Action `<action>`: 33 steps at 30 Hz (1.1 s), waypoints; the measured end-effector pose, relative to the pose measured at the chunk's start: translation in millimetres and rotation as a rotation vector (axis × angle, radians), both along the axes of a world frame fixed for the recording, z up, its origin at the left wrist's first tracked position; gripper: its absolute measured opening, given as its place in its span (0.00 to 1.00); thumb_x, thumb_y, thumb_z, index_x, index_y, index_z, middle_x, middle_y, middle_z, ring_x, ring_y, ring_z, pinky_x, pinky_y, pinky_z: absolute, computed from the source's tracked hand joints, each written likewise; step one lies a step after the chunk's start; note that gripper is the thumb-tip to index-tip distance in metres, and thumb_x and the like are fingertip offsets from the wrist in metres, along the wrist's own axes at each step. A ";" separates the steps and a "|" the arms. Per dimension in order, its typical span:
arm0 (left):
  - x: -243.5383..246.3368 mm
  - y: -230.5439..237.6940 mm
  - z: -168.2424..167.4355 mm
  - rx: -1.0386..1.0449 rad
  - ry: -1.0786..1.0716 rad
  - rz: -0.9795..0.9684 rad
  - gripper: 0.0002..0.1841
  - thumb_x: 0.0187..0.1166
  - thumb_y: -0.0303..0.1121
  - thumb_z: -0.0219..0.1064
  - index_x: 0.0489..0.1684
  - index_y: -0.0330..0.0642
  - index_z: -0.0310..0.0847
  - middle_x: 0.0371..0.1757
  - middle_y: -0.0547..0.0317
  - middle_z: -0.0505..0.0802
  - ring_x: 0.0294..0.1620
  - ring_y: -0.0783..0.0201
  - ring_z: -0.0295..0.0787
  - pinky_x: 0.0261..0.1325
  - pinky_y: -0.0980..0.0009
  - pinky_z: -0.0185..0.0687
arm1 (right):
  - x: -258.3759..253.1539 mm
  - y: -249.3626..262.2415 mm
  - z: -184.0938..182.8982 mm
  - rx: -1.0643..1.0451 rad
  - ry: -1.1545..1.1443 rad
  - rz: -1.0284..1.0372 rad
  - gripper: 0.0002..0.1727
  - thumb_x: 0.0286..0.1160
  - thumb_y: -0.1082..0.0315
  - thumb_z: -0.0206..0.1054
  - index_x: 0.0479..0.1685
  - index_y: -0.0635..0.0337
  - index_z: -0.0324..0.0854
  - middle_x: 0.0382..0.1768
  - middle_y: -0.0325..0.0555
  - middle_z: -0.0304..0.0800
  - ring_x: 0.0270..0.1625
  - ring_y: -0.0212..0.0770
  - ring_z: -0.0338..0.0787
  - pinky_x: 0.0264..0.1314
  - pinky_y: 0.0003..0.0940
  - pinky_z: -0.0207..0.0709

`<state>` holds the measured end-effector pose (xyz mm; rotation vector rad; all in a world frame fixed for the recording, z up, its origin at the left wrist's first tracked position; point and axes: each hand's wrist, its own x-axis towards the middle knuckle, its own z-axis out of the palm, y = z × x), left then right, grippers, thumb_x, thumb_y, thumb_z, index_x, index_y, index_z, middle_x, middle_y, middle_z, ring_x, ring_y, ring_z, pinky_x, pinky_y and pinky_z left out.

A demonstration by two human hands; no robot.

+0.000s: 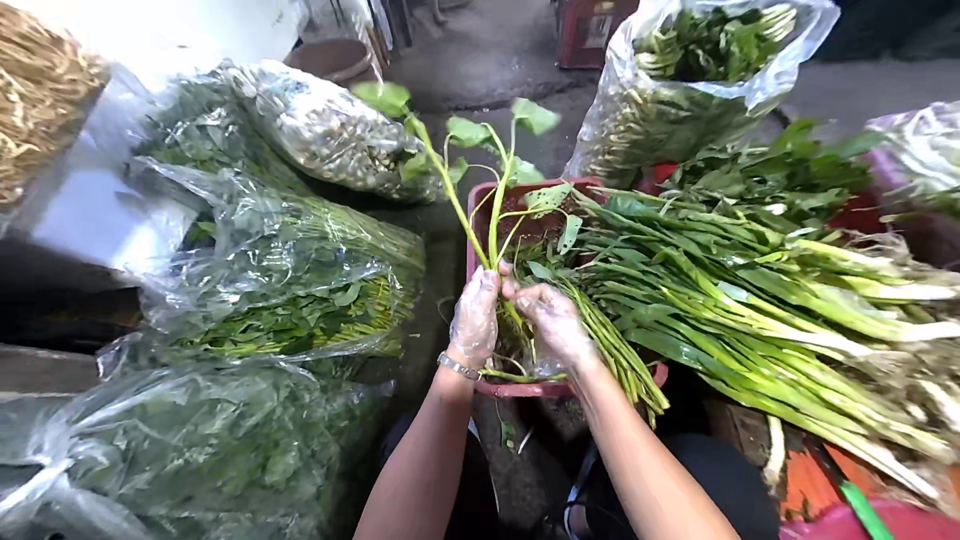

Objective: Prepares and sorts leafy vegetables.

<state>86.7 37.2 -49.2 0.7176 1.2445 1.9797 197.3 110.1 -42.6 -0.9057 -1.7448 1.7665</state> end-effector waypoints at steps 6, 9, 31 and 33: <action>0.7 -0.2 -2.4 0.068 -0.135 0.018 0.15 0.93 0.36 0.38 0.55 0.48 0.72 0.24 0.71 0.84 0.31 0.67 0.88 0.48 0.64 0.90 | 22.6 -16.7 -25.7 0.905 0.014 -0.104 0.10 0.77 0.66 0.67 0.33 0.59 0.93 0.42 0.48 0.95 0.51 0.48 0.92 0.59 0.52 0.80; -21.7 -4.0 -0.1 0.087 -0.144 0.042 0.13 0.95 0.39 0.37 0.54 0.54 0.70 0.23 0.76 0.80 0.22 0.74 0.81 0.36 0.71 0.87 | 49.4 -16.7 -28.9 0.939 -0.325 0.121 0.11 0.79 0.66 0.64 0.41 0.55 0.94 0.49 0.51 0.95 0.56 0.54 0.93 0.60 0.59 0.79; -14.6 -7.7 -10.1 -0.304 0.167 0.069 0.19 0.95 0.46 0.41 0.53 0.47 0.76 0.23 0.73 0.75 0.20 0.77 0.71 0.28 0.79 0.74 | -14.6 -14.2 5.3 0.993 -0.170 -0.037 0.07 0.71 0.69 0.71 0.39 0.65 0.91 0.40 0.56 0.93 0.47 0.56 0.94 0.51 0.53 0.87; -8.5 -6.4 -9.6 -0.373 0.166 0.140 0.17 0.94 0.46 0.42 0.56 0.49 0.75 0.26 0.73 0.76 0.20 0.78 0.69 0.26 0.80 0.72 | -13.1 -38.5 -2.4 0.867 -0.273 0.029 0.08 0.73 0.69 0.71 0.41 0.65 0.91 0.44 0.57 0.93 0.51 0.55 0.93 0.55 0.53 0.87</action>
